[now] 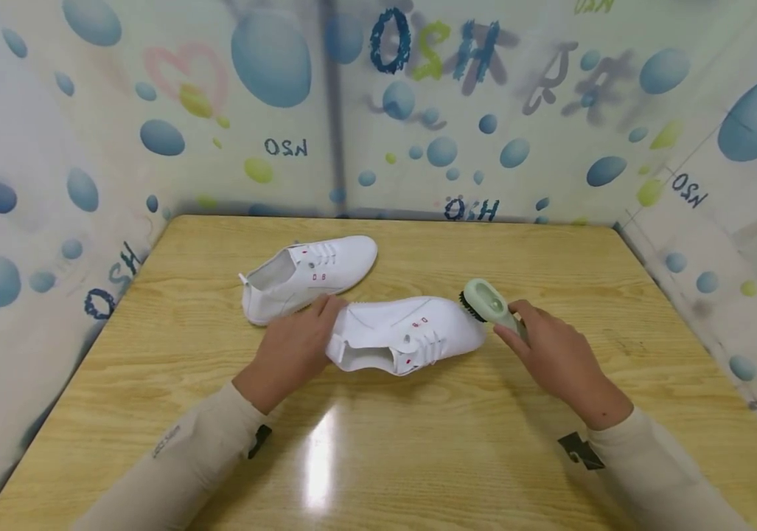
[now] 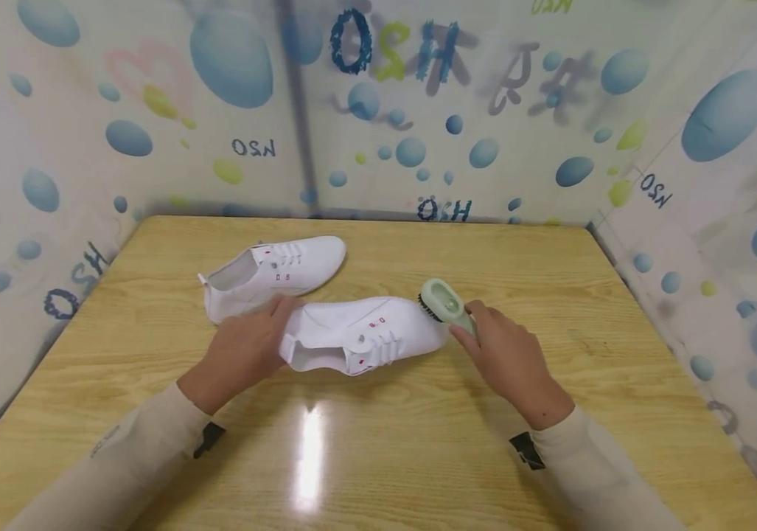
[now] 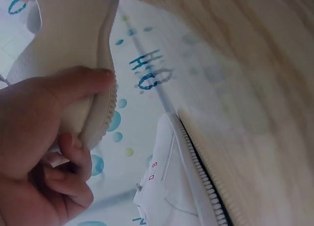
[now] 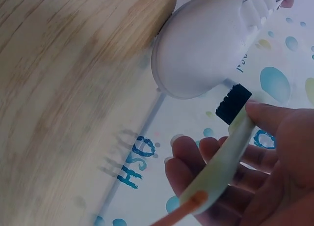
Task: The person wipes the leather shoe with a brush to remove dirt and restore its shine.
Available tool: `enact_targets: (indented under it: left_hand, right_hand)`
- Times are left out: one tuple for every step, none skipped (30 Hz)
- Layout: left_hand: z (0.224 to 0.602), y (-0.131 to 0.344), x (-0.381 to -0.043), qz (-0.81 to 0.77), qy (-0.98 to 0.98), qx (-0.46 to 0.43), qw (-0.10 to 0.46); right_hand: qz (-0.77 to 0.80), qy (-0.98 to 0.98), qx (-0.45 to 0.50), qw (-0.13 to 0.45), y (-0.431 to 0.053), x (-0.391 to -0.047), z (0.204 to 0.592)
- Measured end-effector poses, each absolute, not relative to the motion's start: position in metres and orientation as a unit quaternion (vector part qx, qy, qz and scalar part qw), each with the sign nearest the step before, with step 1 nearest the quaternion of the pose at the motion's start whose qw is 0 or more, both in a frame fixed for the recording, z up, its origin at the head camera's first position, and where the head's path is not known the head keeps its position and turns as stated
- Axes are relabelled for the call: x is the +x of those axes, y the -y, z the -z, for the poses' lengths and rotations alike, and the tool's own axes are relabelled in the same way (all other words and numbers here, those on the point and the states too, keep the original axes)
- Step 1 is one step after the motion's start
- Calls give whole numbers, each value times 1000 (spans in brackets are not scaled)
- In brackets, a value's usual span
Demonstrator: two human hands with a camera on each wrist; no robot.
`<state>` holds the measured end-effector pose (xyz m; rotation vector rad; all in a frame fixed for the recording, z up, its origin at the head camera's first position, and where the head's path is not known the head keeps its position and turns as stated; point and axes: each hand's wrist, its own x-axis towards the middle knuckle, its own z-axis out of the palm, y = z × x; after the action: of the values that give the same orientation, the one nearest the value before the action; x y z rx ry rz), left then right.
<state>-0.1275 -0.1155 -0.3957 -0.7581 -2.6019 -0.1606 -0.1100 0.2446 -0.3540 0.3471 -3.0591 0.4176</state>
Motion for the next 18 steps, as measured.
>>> enact_targets:
  left_hand:
    - [395, 116, -128, 61, 936, -274, 212]
    - [395, 116, -128, 64, 935, -277, 210]
    - [395, 116, -129, 71, 935, -282, 205]
    - [395, 117, -129, 80, 934, -287, 197]
    - [395, 118, -130, 91, 933, -293, 186]
    - [395, 119, -131, 105, 933, -297, 171]
    - [396, 120, -132, 119, 934, -301, 152]
    - [396, 122, -133, 136, 934, -304, 131]
    - [396, 124, -134, 156, 934, -305, 106]
    - [397, 126, -136, 173, 933, -303, 82]
    - [397, 128, -137, 192, 932, -301, 57]
    - [398, 130, -137, 212, 929, -300, 32]
    - [398, 132, -138, 229, 927, -299, 5]
    - [399, 134, -139, 245, 923, -297, -20]
    - [399, 135, -140, 255, 920, -294, -44]
    - [400, 137, -140, 264, 916, -293, -65]
    - [400, 139, -141, 276, 912, -291, -88]
    - [400, 140, -142, 283, 908, -288, -108]
  right_hand:
    - [-134, 984, 113, 17, -245, -110, 354]
    - [-134, 984, 116, 16, -245, -110, 355]
    - [-133, 984, 118, 15, -245, -110, 355]
    - [-132, 984, 121, 14, -245, -110, 356]
    - [-128, 984, 122, 15, -245, -110, 356]
    - [-127, 984, 122, 15, -245, -110, 357]
    - [-126, 985, 121, 16, -246, -110, 357]
    - [-127, 984, 120, 16, -246, -111, 357]
    - [-128, 984, 120, 18, -247, -111, 357]
    - [-129, 984, 121, 19, -247, -111, 357]
    - [-131, 983, 123, 20, -248, -111, 357]
    - [-135, 983, 125, 19, -249, -111, 357]
    - [-136, 982, 127, 17, -249, -110, 357]
    - [-136, 982, 130, 15, -250, -110, 357]
    - [-135, 982, 132, 13, -250, -109, 357]
    - [-134, 982, 133, 11, -251, -108, 356]
    - [-132, 982, 134, 10, -251, -107, 355]
    - [-131, 982, 137, 11, -250, -106, 354]
